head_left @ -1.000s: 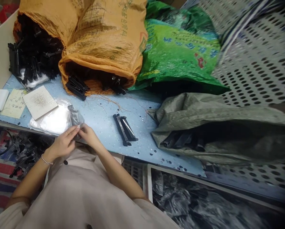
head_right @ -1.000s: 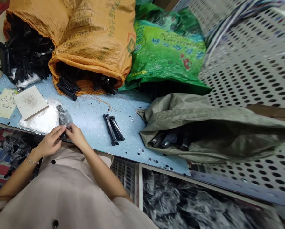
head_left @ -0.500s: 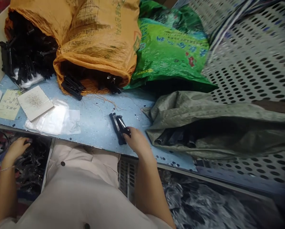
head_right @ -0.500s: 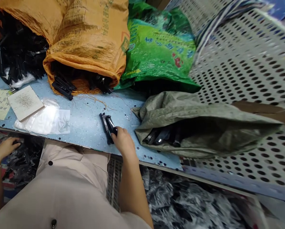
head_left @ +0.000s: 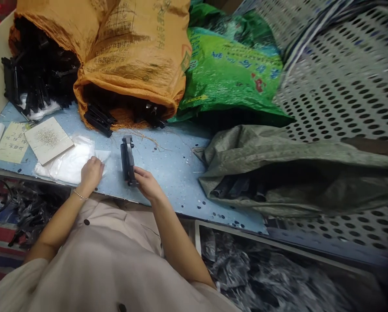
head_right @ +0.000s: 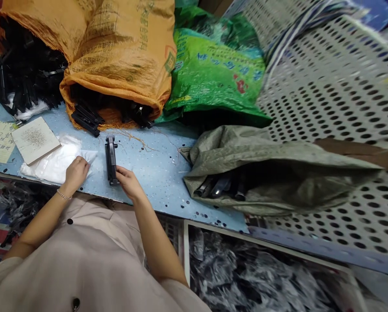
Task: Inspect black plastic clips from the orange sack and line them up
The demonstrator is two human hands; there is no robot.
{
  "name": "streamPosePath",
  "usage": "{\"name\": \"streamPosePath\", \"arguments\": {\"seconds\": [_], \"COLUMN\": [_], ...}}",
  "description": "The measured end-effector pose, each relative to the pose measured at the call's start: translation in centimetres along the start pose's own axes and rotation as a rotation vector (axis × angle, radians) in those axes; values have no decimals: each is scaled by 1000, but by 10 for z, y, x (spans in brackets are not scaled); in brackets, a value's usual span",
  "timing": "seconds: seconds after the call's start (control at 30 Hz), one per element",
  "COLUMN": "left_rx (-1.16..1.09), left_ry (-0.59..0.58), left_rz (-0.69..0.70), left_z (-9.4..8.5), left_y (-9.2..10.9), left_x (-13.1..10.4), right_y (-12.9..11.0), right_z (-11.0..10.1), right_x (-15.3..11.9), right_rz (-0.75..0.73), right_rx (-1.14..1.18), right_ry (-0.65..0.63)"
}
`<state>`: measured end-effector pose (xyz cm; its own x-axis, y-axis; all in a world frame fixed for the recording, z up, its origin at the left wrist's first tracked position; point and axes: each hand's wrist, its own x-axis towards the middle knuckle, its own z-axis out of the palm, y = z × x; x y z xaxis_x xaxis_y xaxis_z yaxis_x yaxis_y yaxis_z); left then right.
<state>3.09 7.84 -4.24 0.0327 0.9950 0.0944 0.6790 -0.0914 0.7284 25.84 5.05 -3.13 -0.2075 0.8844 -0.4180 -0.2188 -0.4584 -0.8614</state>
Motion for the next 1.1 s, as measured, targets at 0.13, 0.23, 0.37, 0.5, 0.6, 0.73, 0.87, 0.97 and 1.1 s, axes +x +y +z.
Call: {"name": "streamPosePath", "arguments": {"seconds": [0.13, 0.23, 0.37, 0.5, 0.6, 0.73, 0.87, 0.97, 1.1], "left_rx": [-406, -607, -801, -635, -239, -38, -158, -221, -115], "left_ry": [-48, -31, 6, 118, 45, -31, -57, -29, -10], "left_rz": [-139, -246, -334, -155, 138, 199, 164, 252, 321], "left_z": [-7, -13, -21, -36, -37, -28, -17, -12, -14], "left_y": [-24, -28, -27, -27, -23, -14, -11, -15, -16], "left_x": [4, 2, -2, -11, -16, -16, -11, -7, -15], "right_y": [0, 5, 11, 10, 9, 3, 1, 13, 31], "right_z": [17, 36, 51, 41, 34, 26, 20, 20, 26], "right_x": [11, 27, 43, 41, 35, 10, -36, -57, -49], "right_rz": [113, 180, 206, 211, 205, 90, 191, 384, 500], "right_rx": [205, 320, 414, 463, 443, 378, 439, 532, 651], "right_ry": [-115, -217, -202, -156, -119, 27, -222, -413, -366]}}
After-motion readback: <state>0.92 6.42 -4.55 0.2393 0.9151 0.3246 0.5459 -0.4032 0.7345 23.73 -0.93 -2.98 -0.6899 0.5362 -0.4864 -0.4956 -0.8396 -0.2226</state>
